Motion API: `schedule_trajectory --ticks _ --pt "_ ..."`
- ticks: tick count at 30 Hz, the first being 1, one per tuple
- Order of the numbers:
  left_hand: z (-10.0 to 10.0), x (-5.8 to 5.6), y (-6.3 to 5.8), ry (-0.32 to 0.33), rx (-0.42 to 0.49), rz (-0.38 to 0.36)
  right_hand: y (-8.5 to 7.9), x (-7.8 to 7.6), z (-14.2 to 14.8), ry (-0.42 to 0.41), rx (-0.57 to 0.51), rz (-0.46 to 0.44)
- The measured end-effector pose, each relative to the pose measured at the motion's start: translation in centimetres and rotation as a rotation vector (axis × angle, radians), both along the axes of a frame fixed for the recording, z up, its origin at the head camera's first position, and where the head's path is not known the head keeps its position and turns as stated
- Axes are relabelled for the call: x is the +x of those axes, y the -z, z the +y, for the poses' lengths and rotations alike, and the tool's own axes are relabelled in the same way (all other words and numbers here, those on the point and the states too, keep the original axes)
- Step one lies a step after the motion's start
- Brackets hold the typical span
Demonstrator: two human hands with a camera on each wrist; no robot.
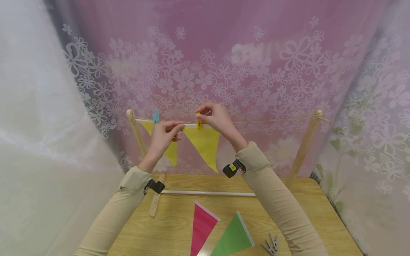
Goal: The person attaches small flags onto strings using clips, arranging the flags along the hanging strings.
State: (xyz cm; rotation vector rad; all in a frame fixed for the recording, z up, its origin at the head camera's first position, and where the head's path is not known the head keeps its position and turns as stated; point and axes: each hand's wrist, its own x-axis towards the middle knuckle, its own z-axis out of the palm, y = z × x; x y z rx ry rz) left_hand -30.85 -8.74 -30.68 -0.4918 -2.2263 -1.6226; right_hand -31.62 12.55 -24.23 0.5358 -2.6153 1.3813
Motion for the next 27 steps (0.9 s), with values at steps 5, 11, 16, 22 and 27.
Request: schedule_trajectory --ticks 5,11,16,22,27 --pt "-0.16 0.22 0.03 0.008 0.009 0.000 -0.07 0.44 -0.16 0.010 -0.001 -0.011" --pt "-0.33 0.50 -0.01 0.022 0.004 -0.008 -0.09 0.85 -0.27 0.007 0.017 -0.013" --pt "-0.39 0.61 -0.04 0.027 0.003 -0.003 -0.07 0.89 -0.23 0.006 0.024 -0.022" --pt "-0.40 0.53 0.02 0.029 0.003 -0.010 -0.07 0.80 0.02 -0.021 0.044 -0.013" --pt "-0.45 0.54 0.22 0.018 0.008 -0.020 -0.03 0.68 0.25 -0.046 0.067 0.005"
